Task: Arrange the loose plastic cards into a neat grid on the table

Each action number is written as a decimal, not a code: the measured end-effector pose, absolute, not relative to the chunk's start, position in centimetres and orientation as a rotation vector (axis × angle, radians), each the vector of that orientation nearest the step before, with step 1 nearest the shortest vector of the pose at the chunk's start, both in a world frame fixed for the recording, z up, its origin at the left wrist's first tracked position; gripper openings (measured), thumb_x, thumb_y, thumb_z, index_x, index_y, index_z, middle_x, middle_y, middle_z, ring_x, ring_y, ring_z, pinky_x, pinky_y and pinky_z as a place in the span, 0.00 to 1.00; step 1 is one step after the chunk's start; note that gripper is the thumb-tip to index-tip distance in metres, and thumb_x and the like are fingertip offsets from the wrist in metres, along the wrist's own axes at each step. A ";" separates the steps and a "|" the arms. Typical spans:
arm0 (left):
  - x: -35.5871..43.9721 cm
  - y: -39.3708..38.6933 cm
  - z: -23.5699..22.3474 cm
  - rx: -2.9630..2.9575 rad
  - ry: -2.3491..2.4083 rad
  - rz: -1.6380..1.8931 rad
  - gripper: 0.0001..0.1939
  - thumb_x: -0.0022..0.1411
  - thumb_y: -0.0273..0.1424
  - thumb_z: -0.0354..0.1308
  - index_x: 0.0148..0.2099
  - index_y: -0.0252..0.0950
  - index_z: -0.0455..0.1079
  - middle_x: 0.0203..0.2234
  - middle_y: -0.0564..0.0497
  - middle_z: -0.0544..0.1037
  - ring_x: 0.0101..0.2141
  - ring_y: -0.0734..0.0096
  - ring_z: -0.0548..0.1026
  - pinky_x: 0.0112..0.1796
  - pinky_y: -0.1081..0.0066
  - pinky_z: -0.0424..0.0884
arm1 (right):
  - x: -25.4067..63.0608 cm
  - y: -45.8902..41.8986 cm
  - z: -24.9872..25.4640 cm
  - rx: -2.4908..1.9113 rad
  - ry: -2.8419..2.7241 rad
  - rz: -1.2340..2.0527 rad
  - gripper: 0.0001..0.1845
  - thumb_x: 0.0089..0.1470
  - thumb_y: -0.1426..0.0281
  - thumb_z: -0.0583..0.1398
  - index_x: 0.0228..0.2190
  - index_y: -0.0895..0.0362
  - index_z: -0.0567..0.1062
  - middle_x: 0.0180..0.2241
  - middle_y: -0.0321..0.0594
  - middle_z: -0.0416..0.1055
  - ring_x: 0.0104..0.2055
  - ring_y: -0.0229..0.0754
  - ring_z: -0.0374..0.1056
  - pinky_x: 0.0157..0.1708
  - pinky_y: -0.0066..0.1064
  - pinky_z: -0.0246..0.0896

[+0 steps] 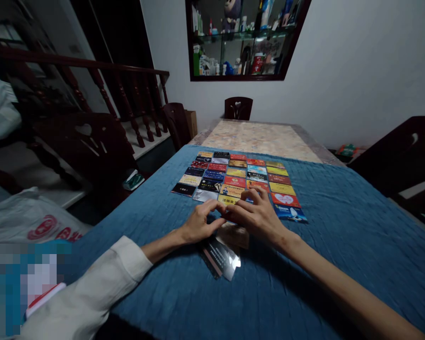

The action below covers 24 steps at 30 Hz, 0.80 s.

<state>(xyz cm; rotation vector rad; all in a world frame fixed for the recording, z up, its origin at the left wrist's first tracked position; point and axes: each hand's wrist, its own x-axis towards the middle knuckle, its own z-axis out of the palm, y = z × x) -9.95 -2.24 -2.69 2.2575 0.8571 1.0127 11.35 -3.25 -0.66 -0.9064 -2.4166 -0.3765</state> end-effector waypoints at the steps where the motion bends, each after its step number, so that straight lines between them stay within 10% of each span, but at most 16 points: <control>1: -9.9 -2.2 -2.8 2.256 0.879 1.005 0.04 0.61 0.27 0.57 0.40 0.35 0.69 0.35 0.51 0.76 0.38 0.69 0.74 0.44 0.68 0.71 | 11.3 -3.2 -0.8 -0.906 -2.413 -0.358 0.12 0.64 0.67 0.56 0.46 0.44 0.77 0.31 0.36 0.77 0.45 0.49 0.61 0.54 0.49 0.46; 24: -11.5 -0.7 -4.7 2.531 1.006 0.911 0.18 0.62 0.22 0.56 0.54 0.35 0.66 0.45 0.45 0.75 0.47 0.61 0.71 0.51 0.59 0.70 | 10.8 -2.8 -3.5 -1.125 -2.425 -0.491 0.14 0.60 0.67 0.57 0.47 0.54 0.74 0.37 0.45 0.77 0.43 0.52 0.62 0.50 0.49 0.49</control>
